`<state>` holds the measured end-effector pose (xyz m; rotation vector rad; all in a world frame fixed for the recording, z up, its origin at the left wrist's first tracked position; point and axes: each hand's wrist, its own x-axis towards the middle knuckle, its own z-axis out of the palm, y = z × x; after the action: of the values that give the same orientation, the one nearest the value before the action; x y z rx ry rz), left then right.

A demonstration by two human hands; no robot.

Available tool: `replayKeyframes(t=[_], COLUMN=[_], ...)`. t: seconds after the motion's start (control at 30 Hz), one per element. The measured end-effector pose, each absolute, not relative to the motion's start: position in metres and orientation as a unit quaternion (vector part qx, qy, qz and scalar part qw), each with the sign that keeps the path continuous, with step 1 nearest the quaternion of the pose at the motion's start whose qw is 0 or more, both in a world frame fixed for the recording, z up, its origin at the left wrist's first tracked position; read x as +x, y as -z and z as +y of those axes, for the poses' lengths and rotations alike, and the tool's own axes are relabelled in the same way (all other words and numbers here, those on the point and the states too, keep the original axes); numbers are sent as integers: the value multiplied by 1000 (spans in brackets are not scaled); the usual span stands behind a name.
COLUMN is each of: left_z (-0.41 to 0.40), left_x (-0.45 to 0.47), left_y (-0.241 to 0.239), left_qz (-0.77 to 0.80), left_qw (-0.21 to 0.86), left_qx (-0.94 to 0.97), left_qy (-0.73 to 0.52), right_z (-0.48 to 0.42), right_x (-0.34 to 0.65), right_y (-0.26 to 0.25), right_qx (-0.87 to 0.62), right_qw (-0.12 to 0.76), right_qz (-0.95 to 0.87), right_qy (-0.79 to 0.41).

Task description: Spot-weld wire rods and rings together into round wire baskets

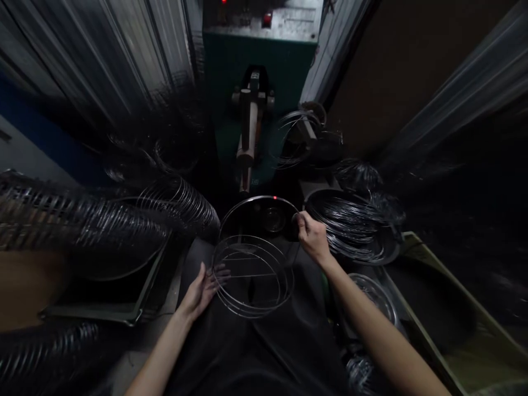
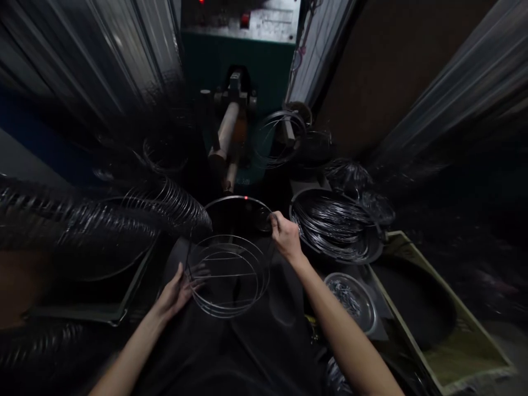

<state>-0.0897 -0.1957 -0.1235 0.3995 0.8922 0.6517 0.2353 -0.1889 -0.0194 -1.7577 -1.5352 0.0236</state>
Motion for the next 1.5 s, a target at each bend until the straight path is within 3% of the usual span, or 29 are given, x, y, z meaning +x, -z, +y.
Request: replayKeyframes(t=[0.23,0.3,0.37,0.43,0.5,0.6,0.77,0.9,1.03,1.23,1.5], left_z=[-169,-154,-141,-129,-120,-111,-95,-85,-77,-74,-73], left_x=[-55,-57,-55,-48,-38,-20,-3,1,1,1,-3], left_y=[77,72,73,74,74,73,73,76,77,74,71], left_qz=[442,452,456,455,455,460,460,440,434,444,450], left_qw=[745,716,691,670,650,618,566,537,525,504,497], left_qx=[45,61,79,97,126,183,264,299,333,302,285], left_qy=[-498,-529,-555,-578,-596,-611,-631,-655,-652,-677,-685], right_z=[-243,-289,-337,-373,-391,-395,-404,-413,-377,-246,-122], right_x=[259,289,321,347,362,367,366,363,340,256,169], right_y=[58,85,115,144,169,191,194,180,146,85,51], right_qx=[-703,-794,-911,-950,-943,-934,-954,-960,-935,-736,-556], right_qw=[440,382,218,49,-31,-36,-19,34,186,509,657], right_qz=[-531,-453,-341,-287,-274,-267,-226,-256,-293,-273,-162], right_qy=[-174,-136,-72,-110,-188,-235,-195,-104,-78,-353,-483])
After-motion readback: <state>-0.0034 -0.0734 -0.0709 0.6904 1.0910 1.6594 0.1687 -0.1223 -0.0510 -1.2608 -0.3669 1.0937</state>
